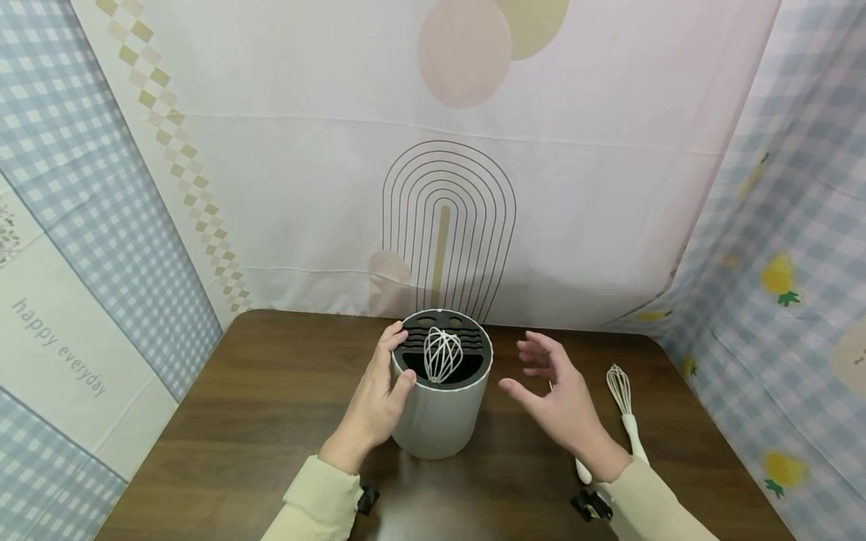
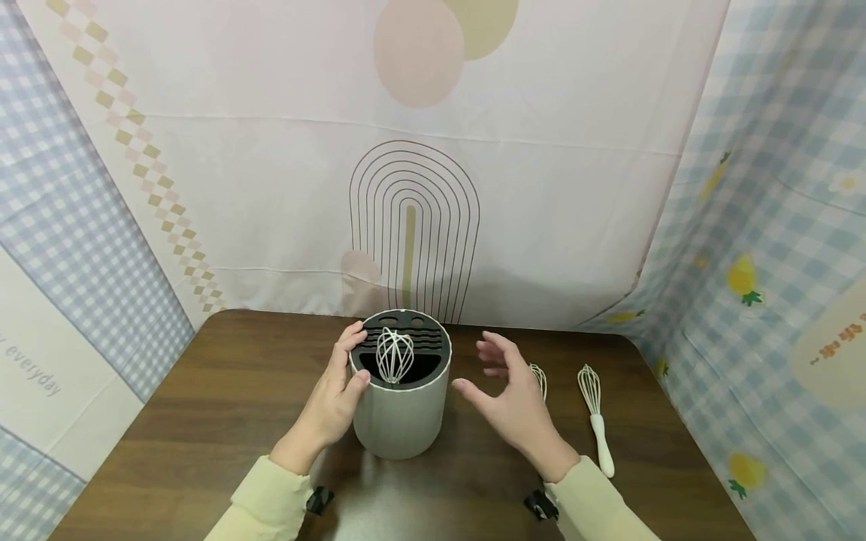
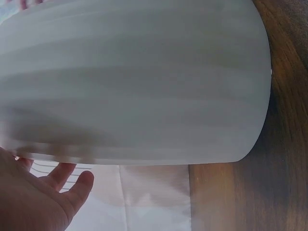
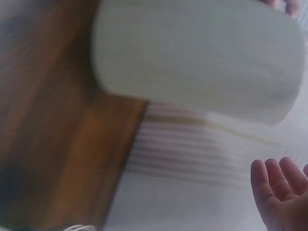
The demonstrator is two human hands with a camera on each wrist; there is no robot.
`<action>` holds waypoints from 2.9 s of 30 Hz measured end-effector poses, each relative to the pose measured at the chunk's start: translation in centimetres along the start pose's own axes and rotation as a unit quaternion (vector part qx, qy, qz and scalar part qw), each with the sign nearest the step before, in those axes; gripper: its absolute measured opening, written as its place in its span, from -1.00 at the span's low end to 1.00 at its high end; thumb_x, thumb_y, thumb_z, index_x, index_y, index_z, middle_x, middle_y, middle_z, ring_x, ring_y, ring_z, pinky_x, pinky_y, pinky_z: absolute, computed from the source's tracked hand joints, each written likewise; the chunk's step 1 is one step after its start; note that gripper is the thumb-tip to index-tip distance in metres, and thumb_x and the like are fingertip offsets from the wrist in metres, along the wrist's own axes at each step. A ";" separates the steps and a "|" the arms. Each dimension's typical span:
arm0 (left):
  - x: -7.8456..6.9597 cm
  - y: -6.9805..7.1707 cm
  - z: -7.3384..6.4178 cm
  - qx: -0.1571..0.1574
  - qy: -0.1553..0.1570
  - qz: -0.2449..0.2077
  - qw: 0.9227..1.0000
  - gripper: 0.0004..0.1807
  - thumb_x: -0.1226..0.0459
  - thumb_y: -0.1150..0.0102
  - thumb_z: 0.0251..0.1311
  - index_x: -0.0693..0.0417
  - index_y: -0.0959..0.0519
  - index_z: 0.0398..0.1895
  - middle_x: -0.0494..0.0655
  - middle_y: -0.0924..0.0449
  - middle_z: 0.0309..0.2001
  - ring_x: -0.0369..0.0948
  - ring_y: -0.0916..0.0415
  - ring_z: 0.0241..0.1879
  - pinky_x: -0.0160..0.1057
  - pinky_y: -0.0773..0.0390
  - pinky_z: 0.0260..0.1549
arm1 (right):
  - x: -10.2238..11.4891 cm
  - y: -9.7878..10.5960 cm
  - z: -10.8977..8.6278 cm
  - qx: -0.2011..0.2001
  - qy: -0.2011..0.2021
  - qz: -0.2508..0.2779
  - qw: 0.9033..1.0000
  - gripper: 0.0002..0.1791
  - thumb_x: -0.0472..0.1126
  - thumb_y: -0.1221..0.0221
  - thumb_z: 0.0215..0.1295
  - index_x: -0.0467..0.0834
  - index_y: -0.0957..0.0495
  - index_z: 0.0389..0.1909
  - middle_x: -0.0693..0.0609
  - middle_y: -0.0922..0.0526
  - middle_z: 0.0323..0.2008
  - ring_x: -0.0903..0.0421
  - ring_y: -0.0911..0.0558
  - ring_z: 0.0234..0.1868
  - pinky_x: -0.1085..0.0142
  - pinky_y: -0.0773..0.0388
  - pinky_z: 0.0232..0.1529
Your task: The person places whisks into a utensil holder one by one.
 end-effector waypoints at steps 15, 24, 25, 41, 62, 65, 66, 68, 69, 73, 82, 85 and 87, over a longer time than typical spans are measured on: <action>0.0 -0.1 0.2 0.003 0.002 0.000 1.000 -0.40 0.08 0.10 0.35 0.13 -0.15 0.39 0.03 -0.02 0.48 -0.11 -0.03 0.42 0.10 -0.13 0.28 | -9.2 2.7 -5.9 -0.013 -0.199 -0.086 0.976 -0.13 0.14 -0.34 0.11 -0.09 -0.21 0.36 -0.05 -0.51 0.10 -0.02 -0.52 0.07 0.13 -0.55 -0.07; 0.1 0.0 -0.1 0.006 0.013 -0.003 1.000 -0.40 0.10 0.10 0.35 0.13 -0.14 0.39 -0.05 0.00 0.49 -0.11 -0.01 0.43 0.10 -0.12 0.28 | -12.3 3.5 -7.8 0.003 -0.307 -0.102 0.946 0.03 0.30 -0.27 0.09 -0.21 -0.12 0.41 -0.26 -0.43 0.14 -0.15 -0.48 0.10 -0.04 -0.43 0.03; 0.0 0.0 -0.1 0.006 0.013 -0.003 1.000 -0.39 0.10 0.10 0.35 0.13 -0.14 0.40 -0.05 0.00 0.49 -0.11 -0.01 0.43 0.10 -0.12 0.28 | -12.6 3.5 -8.0 0.012 -0.317 -0.103 0.943 0.04 0.32 -0.26 0.09 -0.22 -0.10 0.41 -0.27 -0.41 0.16 -0.16 -0.47 0.11 -0.05 -0.43 0.03; -0.1 0.0 -0.1 -0.003 0.008 0.000 1.000 -0.39 0.06 0.09 0.36 0.14 -0.16 0.38 -0.05 -0.02 0.48 -0.07 -0.05 0.42 0.11 -0.15 0.27 | -15.4 3.5 -9.3 0.033 -0.386 -0.071 0.919 0.04 0.24 -0.30 0.11 -0.33 -0.11 0.39 -0.39 -0.46 0.09 -0.21 -0.49 0.09 0.00 -0.45 0.00; 0.0 -0.1 -0.1 0.001 0.018 -0.004 1.000 -0.39 0.08 0.09 0.36 0.13 -0.15 0.40 -0.07 -0.01 0.49 -0.12 -0.03 0.42 0.07 -0.12 0.29 | -15.7 3.6 -9.3 0.043 -0.375 -0.092 0.921 -0.16 -0.01 -0.31 0.19 -0.42 -0.18 0.31 -0.24 -0.61 -0.16 -0.10 -0.59 -0.14 0.12 -0.49 -0.18; 0.0 -0.1 -0.1 0.002 0.018 -0.004 1.000 -0.39 0.08 0.09 0.36 0.13 -0.15 0.40 -0.07 -0.01 0.49 -0.12 -0.02 0.43 0.07 -0.11 0.29 | -15.8 3.6 -9.4 0.042 -0.374 -0.092 0.922 -0.20 -0.04 -0.31 0.20 -0.42 -0.21 0.28 -0.23 -0.62 -0.19 -0.07 -0.60 -0.18 0.18 -0.49 -0.23; 0.0 -0.1 -0.1 0.002 0.018 -0.004 1.000 -0.39 0.08 0.09 0.36 0.13 -0.15 0.40 -0.07 0.00 0.49 -0.13 -0.02 0.43 0.07 -0.11 0.29 | -15.8 3.6 -9.4 0.041 -0.374 -0.092 0.922 -0.21 -0.05 -0.31 0.20 -0.41 -0.22 0.28 -0.22 -0.62 -0.20 -0.06 -0.60 -0.20 0.20 -0.49 -0.25; 0.0 -0.1 -0.1 0.002 0.016 -0.005 1.000 -0.39 0.07 0.09 0.36 0.13 -0.14 0.40 -0.06 0.00 0.49 -0.13 -0.02 0.43 0.07 -0.11 0.29 | -15.8 3.6 -9.4 0.041 -0.374 -0.090 0.922 -0.24 -0.06 -0.30 0.20 -0.41 -0.24 0.26 -0.22 -0.62 -0.21 -0.04 -0.60 -0.22 0.22 -0.48 -0.27; 0.0 -0.1 -0.1 0.001 0.016 -0.005 1.000 -0.38 0.06 0.10 0.36 0.13 -0.14 0.40 -0.05 0.00 0.49 -0.13 -0.02 0.43 0.07 -0.11 0.29 | -15.8 3.6 -9.4 0.041 -0.375 -0.088 0.922 -0.25 -0.07 -0.30 0.20 -0.41 -0.24 0.26 -0.22 -0.61 -0.22 -0.03 -0.60 -0.23 0.23 -0.48 -0.27; -0.2 -0.1 -0.1 -0.002 0.010 -0.005 1.000 -0.38 0.04 0.10 0.37 0.14 -0.15 0.40 -0.02 -0.01 0.48 -0.09 -0.03 0.42 0.10 -0.13 0.28 | -15.8 3.6 -9.4 0.042 -0.376 -0.082 0.922 -0.27 -0.08 -0.30 0.21 -0.42 -0.26 0.24 -0.20 -0.60 -0.23 0.01 -0.58 -0.26 0.25 -0.48 -0.29; -0.2 0.0 -0.1 0.000 0.012 -0.006 1.000 -0.37 0.03 0.10 0.37 0.14 -0.15 0.40 -0.05 0.00 0.49 -0.08 -0.03 0.42 0.11 -0.13 0.27 | -15.7 3.6 -9.3 0.048 -0.380 -0.074 0.921 -0.36 -0.12 -0.27 0.25 -0.43 -0.31 0.20 -0.19 -0.60 -0.23 0.03 -0.57 -0.27 0.26 -0.48 -0.30; -0.2 0.0 -0.1 -0.001 0.012 -0.005 1.000 -0.37 0.03 0.10 0.37 0.15 -0.15 0.40 -0.05 -0.01 0.49 -0.09 -0.03 0.42 0.11 -0.13 0.27 | -15.7 3.5 -9.1 0.049 -0.380 -0.066 0.921 -0.41 -0.16 -0.25 0.27 -0.43 -0.33 0.19 -0.18 -0.61 -0.25 0.05 -0.57 -0.29 0.29 -0.48 -0.32; -0.2 0.0 -0.1 -0.001 0.012 -0.005 1.000 -0.37 0.03 0.10 0.37 0.15 -0.15 0.39 -0.05 -0.01 0.49 -0.08 -0.03 0.42 0.12 -0.13 0.27 | -15.5 3.6 -8.9 0.047 -0.380 -0.061 0.922 -0.44 -0.18 -0.23 0.28 -0.43 -0.34 0.18 -0.17 -0.60 -0.25 0.06 -0.55 -0.30 0.31 -0.48 -0.34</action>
Point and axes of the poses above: each hand's wrist, its own z-axis towards the middle knuckle, its own y-axis out of the back of the hand, x = y × z, the point moved 4 cm from there along z, towards the middle knuckle
